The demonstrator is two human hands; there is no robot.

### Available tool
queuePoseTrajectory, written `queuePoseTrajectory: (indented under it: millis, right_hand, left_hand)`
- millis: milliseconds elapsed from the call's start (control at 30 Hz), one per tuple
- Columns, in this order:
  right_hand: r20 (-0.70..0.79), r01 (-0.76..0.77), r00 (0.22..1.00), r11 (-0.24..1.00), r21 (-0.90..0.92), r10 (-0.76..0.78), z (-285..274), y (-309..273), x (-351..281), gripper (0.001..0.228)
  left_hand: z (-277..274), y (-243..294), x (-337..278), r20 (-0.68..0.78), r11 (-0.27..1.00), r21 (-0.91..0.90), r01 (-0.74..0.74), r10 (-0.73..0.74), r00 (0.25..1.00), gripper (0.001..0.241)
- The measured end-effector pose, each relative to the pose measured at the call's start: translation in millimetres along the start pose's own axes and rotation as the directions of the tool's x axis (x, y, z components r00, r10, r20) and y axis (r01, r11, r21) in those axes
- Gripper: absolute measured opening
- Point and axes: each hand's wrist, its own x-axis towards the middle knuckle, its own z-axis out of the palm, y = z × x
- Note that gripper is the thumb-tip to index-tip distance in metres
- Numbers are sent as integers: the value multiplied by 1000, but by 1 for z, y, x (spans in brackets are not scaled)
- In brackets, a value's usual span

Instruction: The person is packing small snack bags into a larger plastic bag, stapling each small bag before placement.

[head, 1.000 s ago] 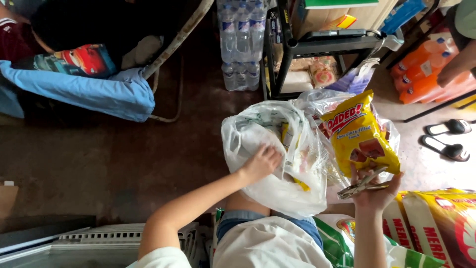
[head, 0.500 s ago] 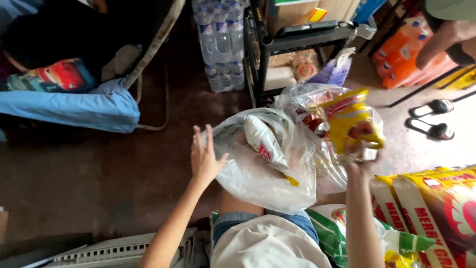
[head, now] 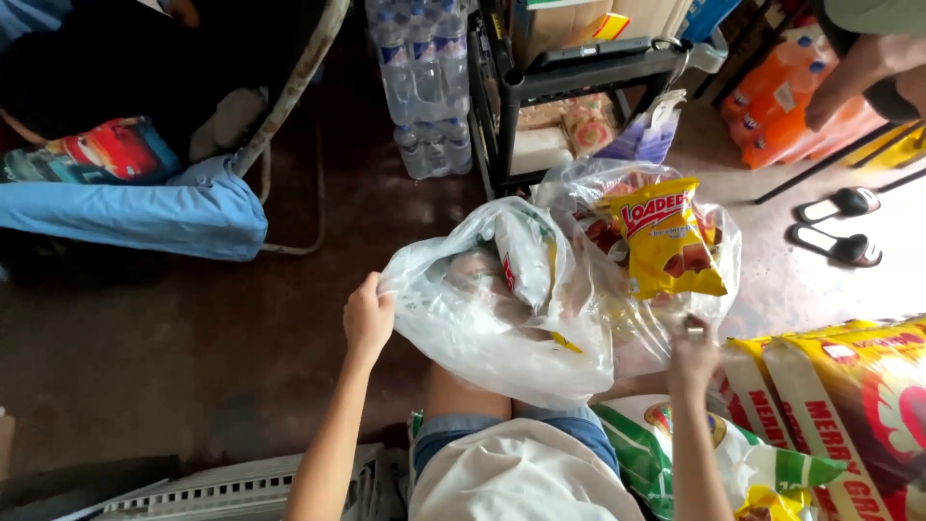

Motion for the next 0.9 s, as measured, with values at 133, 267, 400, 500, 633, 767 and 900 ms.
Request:
queuePoseTrajectory:
  millis: [133, 267, 400, 500, 633, 767, 900]
  right_hand:
    - [392, 223, 915, 929, -297, -94, 2, -128, -28, 81]
    - [662, 571, 731, 680, -460, -167, 53, -138, -43, 97]
    - [758, 662, 647, 557, -501, -87, 89, -64, -48, 65]
    - [740, 680, 652, 560, -474, -164, 51, -72, -40, 70]
    - [564, 204, 824, 906, -372, 46, -53, -154, -17, 49]
    - [655, -266, 756, 920, 288, 13, -153, -238, -16, 58]
    - [718, -316, 678, 944, 96, 154, -162, -275, -42, 60]
  left_hand:
    - [8, -6, 10, -41, 987, -146, -67, 62, 997, 38]
    - [-13, 2, 8, -176, 874, -461, -152, 77, 981, 22]
    - [-67, 23, -16, -203, 613, -789, -42, -195, 960, 31]
    - [-97, 14, -23, -185, 450, -892, -50, -261, 947, 25]
    - [-182, 52, -36, -230, 279, -953, -116, -423, 877, 6]
    - [-236, 64, -52, -293, 316, -908, -276, -6, 956, 26]
    - [-242, 70, -60, -212, 681, -686, -256, 150, 966, 63]
